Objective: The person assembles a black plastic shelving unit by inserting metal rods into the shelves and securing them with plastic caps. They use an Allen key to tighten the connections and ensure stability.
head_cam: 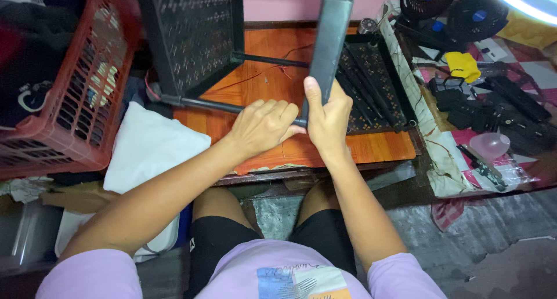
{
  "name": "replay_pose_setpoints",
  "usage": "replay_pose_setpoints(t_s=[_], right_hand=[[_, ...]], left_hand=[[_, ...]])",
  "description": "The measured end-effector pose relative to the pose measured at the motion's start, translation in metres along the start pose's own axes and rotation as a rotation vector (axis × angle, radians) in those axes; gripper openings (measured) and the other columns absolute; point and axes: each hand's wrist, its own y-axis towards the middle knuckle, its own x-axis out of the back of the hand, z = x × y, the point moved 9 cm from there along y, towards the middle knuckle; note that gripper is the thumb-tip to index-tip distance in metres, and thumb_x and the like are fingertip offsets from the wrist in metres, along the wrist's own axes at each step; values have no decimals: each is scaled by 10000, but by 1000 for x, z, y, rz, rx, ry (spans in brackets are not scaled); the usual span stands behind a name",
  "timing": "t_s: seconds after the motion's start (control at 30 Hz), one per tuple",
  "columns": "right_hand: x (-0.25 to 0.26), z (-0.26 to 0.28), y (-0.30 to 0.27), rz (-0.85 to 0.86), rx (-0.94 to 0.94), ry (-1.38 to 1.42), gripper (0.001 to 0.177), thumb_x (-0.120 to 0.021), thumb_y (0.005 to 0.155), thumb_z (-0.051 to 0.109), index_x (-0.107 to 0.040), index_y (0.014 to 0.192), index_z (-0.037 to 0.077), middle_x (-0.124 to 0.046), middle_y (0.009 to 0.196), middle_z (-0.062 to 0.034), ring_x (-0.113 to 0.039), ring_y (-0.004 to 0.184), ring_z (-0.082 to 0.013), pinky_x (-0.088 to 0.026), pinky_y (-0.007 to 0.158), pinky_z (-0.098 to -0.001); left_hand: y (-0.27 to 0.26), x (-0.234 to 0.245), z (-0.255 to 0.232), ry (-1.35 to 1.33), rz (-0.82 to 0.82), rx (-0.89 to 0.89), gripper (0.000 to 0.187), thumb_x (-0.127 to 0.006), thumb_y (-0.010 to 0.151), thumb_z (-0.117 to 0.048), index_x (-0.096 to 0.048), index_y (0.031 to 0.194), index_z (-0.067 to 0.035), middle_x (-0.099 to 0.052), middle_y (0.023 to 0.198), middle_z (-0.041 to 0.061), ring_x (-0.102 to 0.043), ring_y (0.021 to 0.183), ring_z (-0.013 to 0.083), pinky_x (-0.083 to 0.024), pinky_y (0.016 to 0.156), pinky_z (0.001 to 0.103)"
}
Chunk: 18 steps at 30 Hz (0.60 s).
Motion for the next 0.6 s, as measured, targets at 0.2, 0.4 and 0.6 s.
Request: replay_pose_setpoints(t_s=[0.2, 0.4, 0.6], right_hand=[[-2, -2, -1, 11, -47, 68, 369, -563, 1111, 314, -633, 914, 9, -469, 651, -16, -422, 618, -80, -376, 544, -317], [-2, 3, 5, 16, -19, 49, 358, -574, 1112, 293, -627, 907, 5, -472, 636, -24, -437, 588, -89, -373, 526, -327], [-13, 17, -1, 108, 132, 14, 307, -597, 1093, 275, -667, 1010, -11, -527, 647, -69, -532, 564, -113, -427, 551, -321]], left_hand=[[1, -12, 14, -12, 140, 141, 343, -820, 772, -321, -591, 796, -67, -639, 673, 126, -673, 655, 325, -520, 597, 455], [6, -34, 35, -19, 430, 207, 103, -772, 763, -118, -671, 755, -100, -701, 714, 186, -713, 694, 397, -550, 595, 527], [-11, -60, 49, -351, 733, 296, 145, -686, 704, -47, -565, 625, -56, -641, 634, 195, -671, 655, 395, -483, 582, 520]])
